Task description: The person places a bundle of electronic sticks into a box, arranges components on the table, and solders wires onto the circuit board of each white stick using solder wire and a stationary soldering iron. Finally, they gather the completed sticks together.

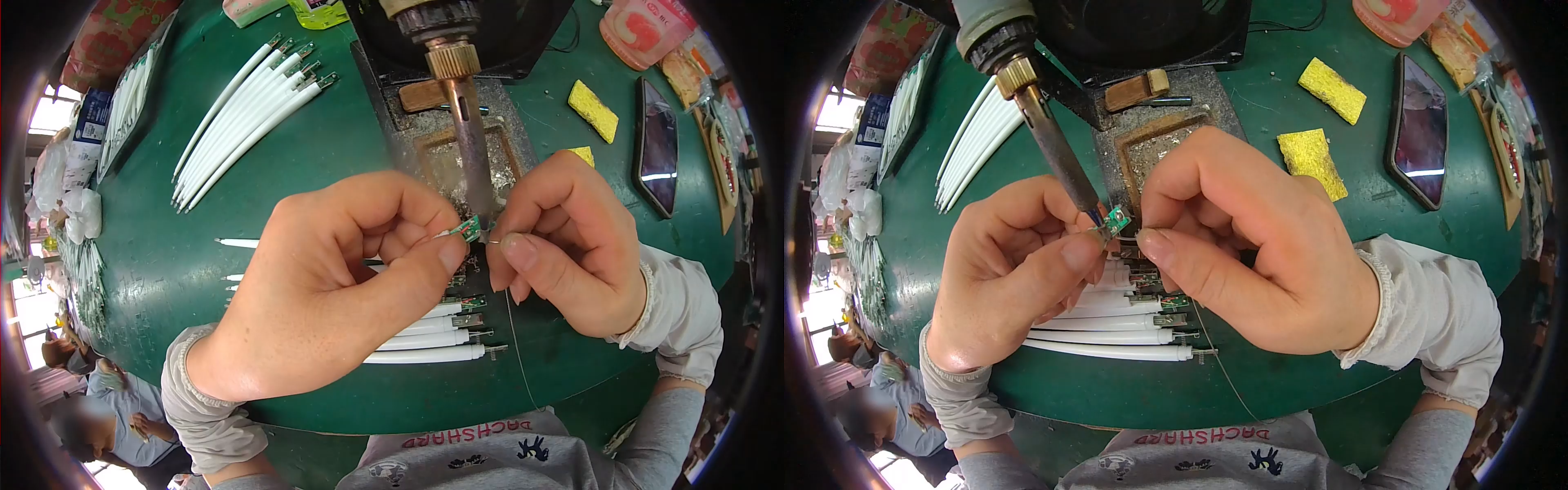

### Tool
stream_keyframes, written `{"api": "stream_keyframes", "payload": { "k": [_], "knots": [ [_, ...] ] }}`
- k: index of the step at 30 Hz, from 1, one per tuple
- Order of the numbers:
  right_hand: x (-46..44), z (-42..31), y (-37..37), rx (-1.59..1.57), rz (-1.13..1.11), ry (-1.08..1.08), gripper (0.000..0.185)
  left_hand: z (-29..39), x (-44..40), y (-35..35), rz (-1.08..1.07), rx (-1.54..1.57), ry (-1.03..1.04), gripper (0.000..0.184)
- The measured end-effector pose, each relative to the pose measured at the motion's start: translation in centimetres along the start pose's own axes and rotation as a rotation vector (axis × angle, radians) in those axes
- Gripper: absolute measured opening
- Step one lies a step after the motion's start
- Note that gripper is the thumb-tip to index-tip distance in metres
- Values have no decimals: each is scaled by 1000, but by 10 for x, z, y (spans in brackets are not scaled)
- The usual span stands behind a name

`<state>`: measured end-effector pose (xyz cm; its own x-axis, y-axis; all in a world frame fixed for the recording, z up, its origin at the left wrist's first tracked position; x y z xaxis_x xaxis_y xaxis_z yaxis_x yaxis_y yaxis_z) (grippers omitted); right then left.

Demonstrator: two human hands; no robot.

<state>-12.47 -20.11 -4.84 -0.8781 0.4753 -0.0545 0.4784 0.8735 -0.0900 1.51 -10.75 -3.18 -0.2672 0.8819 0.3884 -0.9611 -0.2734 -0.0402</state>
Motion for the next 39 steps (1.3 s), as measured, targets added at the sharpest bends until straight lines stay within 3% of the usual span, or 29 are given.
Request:
{"api": "stream_keyframes", "payload": {
  "k": [15,17,21,24,26,33,39],
  "knots": [
    [-4,-1,2,-26,31,-122,18,5,2,-1,34,92,7,10],
    [-4,0,2,-27,34,-140,17,4,2,-3,-41,143,-158,10],
    [-3,4,1,-51,41,-85,17,0,4,-5,-1,104,-205,11],
    [-1,7,-1,-49,60,-37,18,-3,6,-5,36,-35,-55,13],
    [0,8,-3,-38,57,-18,18,2,9,-4,30,-318,308,15],
    [2,12,-3,-54,55,8,17,10,18,3,-39,-494,374,13],
    [4,12,-4,-39,67,14,15,9,22,7,-2,-410,346,13]
  ]
}}
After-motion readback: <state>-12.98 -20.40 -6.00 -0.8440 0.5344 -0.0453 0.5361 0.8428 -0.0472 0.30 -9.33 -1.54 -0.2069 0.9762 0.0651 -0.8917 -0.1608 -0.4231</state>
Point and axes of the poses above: each hand's wrist, its own x-axis away from the middle knuckle, its own y-axis out of the palm, z = x × y, the point moved 4 cm from there along -x, towards the middle knuckle, and after that the axes turned 8 degrees about z, right-handed, at the moved point
